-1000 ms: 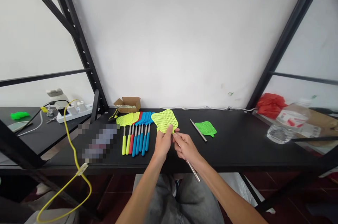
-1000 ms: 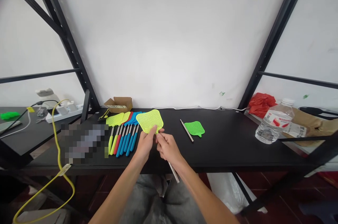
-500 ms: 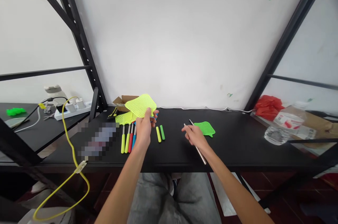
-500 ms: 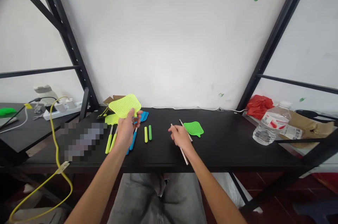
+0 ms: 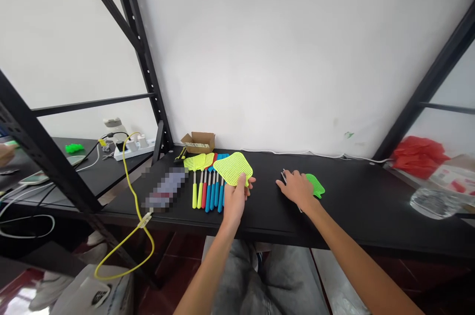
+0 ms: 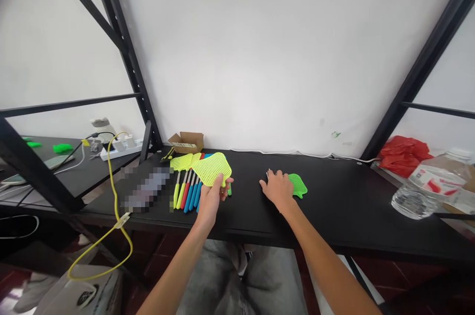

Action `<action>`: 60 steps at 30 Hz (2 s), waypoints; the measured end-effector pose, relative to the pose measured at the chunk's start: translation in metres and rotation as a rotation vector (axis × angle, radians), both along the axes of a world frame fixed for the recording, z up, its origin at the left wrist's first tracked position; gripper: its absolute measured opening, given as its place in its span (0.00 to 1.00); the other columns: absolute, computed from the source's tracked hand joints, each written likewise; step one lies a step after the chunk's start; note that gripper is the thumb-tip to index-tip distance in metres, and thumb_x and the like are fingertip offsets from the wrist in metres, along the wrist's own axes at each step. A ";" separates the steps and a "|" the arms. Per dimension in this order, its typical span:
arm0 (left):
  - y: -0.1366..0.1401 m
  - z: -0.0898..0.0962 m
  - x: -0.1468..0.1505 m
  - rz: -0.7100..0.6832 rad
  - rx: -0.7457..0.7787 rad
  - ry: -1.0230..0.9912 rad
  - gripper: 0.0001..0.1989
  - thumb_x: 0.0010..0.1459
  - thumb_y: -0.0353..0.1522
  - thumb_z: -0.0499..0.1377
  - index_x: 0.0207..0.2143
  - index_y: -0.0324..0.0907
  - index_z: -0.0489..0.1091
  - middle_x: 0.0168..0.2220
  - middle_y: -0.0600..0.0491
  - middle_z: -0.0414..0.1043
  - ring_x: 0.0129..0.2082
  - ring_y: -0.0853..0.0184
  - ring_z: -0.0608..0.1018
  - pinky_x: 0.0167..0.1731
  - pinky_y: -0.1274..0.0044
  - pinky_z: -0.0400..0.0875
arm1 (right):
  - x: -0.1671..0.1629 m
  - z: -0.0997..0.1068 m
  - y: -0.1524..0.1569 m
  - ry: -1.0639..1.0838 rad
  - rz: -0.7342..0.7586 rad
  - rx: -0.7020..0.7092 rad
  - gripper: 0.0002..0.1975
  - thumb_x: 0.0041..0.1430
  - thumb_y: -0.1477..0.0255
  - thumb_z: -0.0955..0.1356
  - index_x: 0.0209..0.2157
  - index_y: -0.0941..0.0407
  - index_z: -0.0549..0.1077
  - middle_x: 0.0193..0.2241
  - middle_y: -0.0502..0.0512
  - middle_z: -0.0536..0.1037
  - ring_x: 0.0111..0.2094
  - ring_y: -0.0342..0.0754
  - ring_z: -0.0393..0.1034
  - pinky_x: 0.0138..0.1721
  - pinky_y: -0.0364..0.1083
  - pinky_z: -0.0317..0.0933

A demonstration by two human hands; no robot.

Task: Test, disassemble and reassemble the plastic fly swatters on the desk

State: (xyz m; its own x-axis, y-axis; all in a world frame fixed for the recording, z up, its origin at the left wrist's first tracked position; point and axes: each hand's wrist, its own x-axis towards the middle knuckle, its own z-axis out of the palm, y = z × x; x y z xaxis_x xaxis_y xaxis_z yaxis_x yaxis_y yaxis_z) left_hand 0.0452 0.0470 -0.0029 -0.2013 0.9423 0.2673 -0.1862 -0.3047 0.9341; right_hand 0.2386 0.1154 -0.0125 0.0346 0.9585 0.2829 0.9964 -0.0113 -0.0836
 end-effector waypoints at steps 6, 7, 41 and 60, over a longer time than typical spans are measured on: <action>-0.005 -0.011 0.008 -0.020 -0.014 0.016 0.23 0.59 0.47 0.55 0.33 0.35 0.77 0.25 0.51 0.70 0.21 0.73 0.66 0.19 0.81 0.57 | -0.013 0.001 -0.004 -0.009 0.068 -0.058 0.14 0.65 0.69 0.61 0.49 0.56 0.70 0.41 0.62 0.72 0.39 0.56 0.73 0.37 0.49 0.60; -0.005 -0.012 0.008 -0.022 -0.014 0.023 0.23 0.59 0.47 0.55 0.33 0.36 0.77 0.25 0.51 0.70 0.22 0.73 0.66 0.19 0.81 0.57 | -0.016 0.000 -0.003 -0.009 0.070 -0.051 0.14 0.65 0.69 0.61 0.49 0.56 0.70 0.41 0.63 0.72 0.39 0.56 0.73 0.37 0.49 0.60; 0.002 -0.018 0.028 -0.092 -0.005 0.180 0.22 0.58 0.46 0.55 0.32 0.36 0.76 0.26 0.49 0.72 0.22 0.69 0.69 0.22 0.79 0.62 | 0.043 -0.003 -0.024 0.517 0.175 0.220 0.20 0.65 0.63 0.59 0.49 0.58 0.74 0.49 0.63 0.75 0.51 0.57 0.67 0.53 0.54 0.58; 0.019 -0.019 0.056 0.080 0.316 1.182 0.22 0.58 0.44 0.57 0.52 0.47 0.71 0.53 0.43 0.66 0.51 0.50 0.68 0.49 0.63 0.64 | 0.112 0.005 -0.021 1.030 -0.084 0.246 0.14 0.52 0.72 0.66 0.43 0.57 0.70 0.24 0.51 0.76 0.26 0.48 0.72 0.31 0.46 0.65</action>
State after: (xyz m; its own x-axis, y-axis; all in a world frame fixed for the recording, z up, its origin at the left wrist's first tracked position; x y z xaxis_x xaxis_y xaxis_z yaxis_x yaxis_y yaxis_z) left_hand 0.1009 0.0663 -0.0217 0.2657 0.7990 0.5394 0.7556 -0.5201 0.3982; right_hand 0.3503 0.0941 -0.0071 0.4317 0.8622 0.2652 0.4400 0.0554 -0.8963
